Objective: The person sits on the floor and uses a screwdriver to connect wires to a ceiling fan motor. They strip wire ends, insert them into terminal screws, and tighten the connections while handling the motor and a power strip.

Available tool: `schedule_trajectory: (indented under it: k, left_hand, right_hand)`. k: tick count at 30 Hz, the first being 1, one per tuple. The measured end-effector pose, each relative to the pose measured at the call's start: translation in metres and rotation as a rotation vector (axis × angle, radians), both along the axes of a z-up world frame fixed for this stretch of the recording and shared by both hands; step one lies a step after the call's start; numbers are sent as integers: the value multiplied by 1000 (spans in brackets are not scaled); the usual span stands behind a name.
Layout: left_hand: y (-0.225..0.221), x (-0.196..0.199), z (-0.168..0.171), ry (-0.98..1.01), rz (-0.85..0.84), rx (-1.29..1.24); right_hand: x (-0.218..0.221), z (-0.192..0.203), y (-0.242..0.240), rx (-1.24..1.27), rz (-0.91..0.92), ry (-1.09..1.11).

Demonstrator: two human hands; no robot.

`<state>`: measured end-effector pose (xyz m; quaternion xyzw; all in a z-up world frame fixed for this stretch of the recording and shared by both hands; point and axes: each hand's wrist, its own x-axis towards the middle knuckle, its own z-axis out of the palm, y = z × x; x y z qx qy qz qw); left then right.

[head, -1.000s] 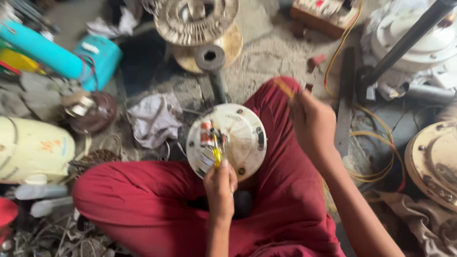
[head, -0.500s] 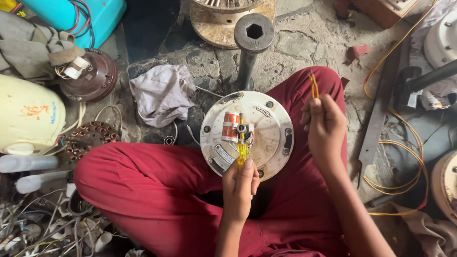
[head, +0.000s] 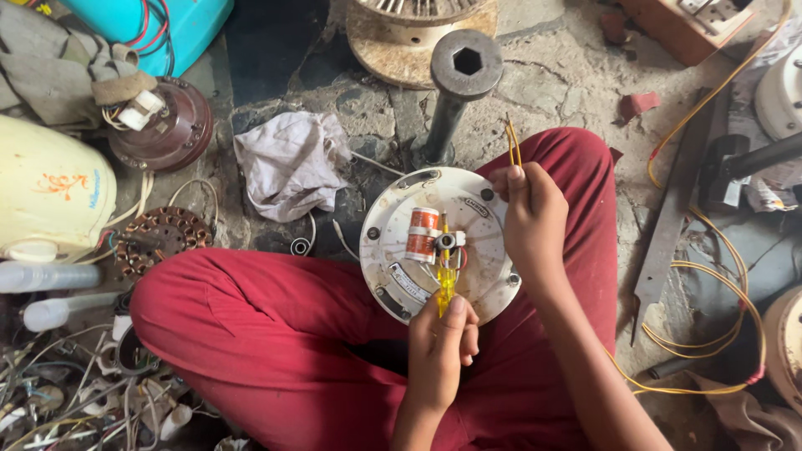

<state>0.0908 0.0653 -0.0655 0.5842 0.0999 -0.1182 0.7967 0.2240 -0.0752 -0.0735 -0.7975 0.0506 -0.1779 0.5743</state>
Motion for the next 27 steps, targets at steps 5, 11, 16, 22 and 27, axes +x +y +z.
schedule_trajectory:
  k: [5, 11, 16, 22, 27]
  left_hand:
    - [-5, -5, -3, 73, 22, 3]
    - [-12, -15, -4, 130, 43, 24]
    - [-13, -40, -6, 221, 46, -40]
    - [-6, -65, -8, 195, -16, -11]
    - [6, -70, 13, -38, -12, -68]
  right_hand:
    - [-2, -8, 9, -74, -45, 59]
    - [2, -18, 2, -12, -11, 8]
    - [3, -20, -1, 12, 7, 23]
    - [1, -23, -2, 11, 29, 13]
    - [-2, -22, 0, -8, 22, 21]
